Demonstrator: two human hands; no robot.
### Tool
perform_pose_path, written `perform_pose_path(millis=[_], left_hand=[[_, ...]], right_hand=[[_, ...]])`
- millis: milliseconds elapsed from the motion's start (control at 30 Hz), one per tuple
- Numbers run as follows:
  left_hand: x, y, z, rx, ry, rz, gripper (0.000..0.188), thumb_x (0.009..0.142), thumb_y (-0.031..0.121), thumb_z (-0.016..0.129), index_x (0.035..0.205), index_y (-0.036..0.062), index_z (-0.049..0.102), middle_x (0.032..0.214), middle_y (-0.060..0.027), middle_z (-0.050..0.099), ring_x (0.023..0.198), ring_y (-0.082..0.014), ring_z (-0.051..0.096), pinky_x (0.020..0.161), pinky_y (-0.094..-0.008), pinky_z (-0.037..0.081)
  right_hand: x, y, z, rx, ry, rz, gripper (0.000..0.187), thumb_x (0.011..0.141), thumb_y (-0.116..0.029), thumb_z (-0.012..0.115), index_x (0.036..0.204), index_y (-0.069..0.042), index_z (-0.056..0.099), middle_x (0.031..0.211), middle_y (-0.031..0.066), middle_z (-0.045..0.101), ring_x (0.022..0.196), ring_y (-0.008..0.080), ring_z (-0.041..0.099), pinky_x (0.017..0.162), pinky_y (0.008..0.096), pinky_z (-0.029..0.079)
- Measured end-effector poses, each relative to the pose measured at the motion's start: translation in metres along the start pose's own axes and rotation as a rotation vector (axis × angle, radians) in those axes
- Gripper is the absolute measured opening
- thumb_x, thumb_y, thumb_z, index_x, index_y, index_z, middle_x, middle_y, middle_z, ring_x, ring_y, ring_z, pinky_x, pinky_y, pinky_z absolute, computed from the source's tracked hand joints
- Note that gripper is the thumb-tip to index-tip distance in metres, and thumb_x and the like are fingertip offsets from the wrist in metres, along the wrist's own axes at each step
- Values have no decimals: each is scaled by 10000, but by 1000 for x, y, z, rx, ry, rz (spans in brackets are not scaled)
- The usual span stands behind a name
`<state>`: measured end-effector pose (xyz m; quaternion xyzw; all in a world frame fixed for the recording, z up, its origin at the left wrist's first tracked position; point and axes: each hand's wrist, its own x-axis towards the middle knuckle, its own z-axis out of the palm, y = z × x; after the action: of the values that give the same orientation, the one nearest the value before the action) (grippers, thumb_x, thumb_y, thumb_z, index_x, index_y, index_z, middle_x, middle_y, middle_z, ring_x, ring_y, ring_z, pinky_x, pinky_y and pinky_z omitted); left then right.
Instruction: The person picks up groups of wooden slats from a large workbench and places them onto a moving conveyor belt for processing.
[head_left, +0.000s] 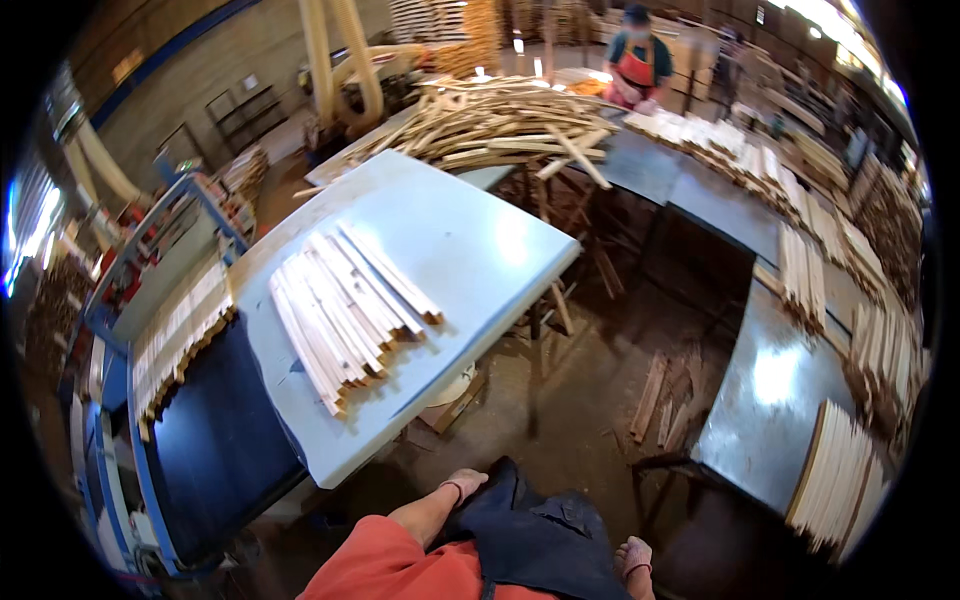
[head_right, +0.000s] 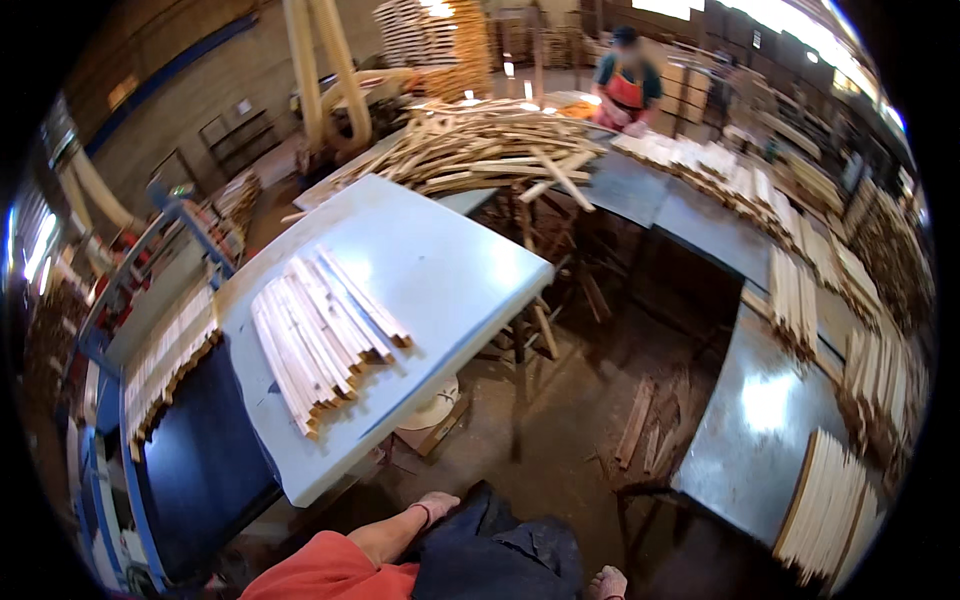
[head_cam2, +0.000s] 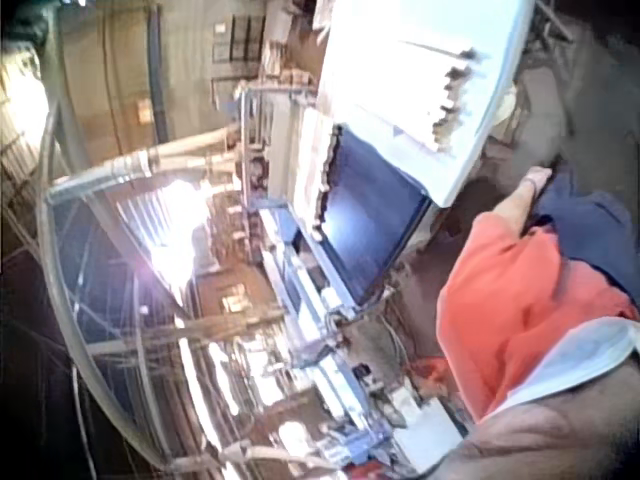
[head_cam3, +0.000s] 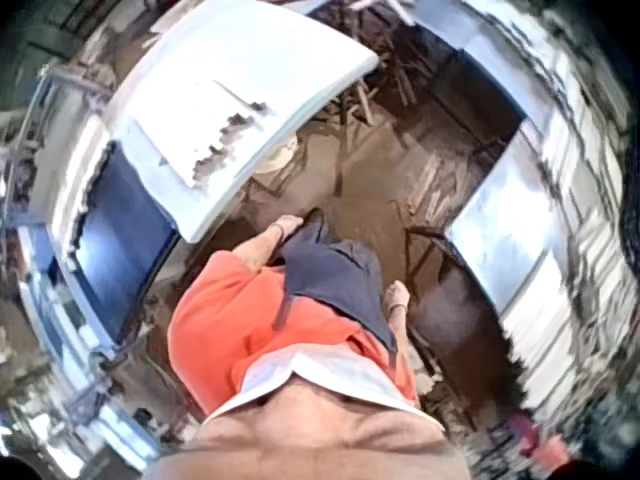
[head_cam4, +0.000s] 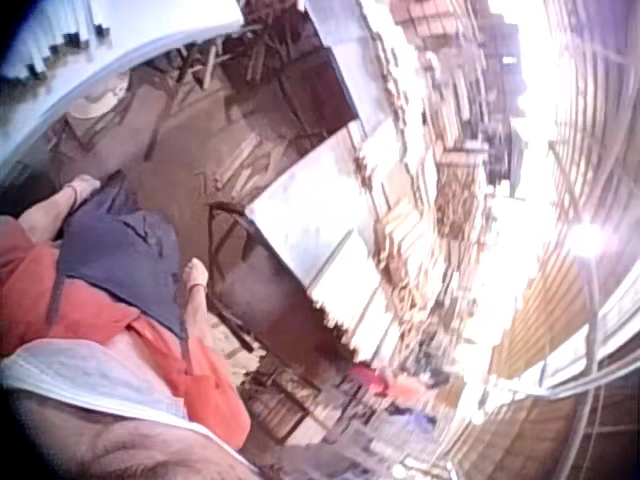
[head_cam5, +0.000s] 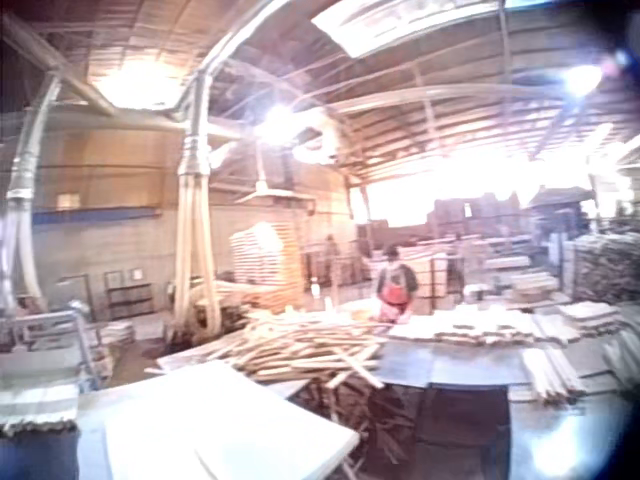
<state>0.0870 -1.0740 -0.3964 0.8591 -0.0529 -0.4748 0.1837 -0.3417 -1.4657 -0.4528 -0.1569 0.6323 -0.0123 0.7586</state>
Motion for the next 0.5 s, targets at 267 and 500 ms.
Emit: perform_pose_path(millis=[267,500], left_hand=[[-8,-3,-46,-711,93,-262,490,988,424,639,1266,45,780,1288,-160,768,1211,-303,712,1041,-427,532],[-74,-38,-47,-563,153,-95,477,1063,368,639,1429,69,703,1360,-149,738,1226,-274,708,1096,-409,530]], right_hand=[[15,-180,266,-272,-437,-251,334,1028,-189,559,748,-214,378,619,-38,362,480,175,394,438,342,278],[-104,-240,616,-601,-697,-779,540,1047,-140,696,1553,-31,546,1047,-21,673,842,61,609,679,213,493]])
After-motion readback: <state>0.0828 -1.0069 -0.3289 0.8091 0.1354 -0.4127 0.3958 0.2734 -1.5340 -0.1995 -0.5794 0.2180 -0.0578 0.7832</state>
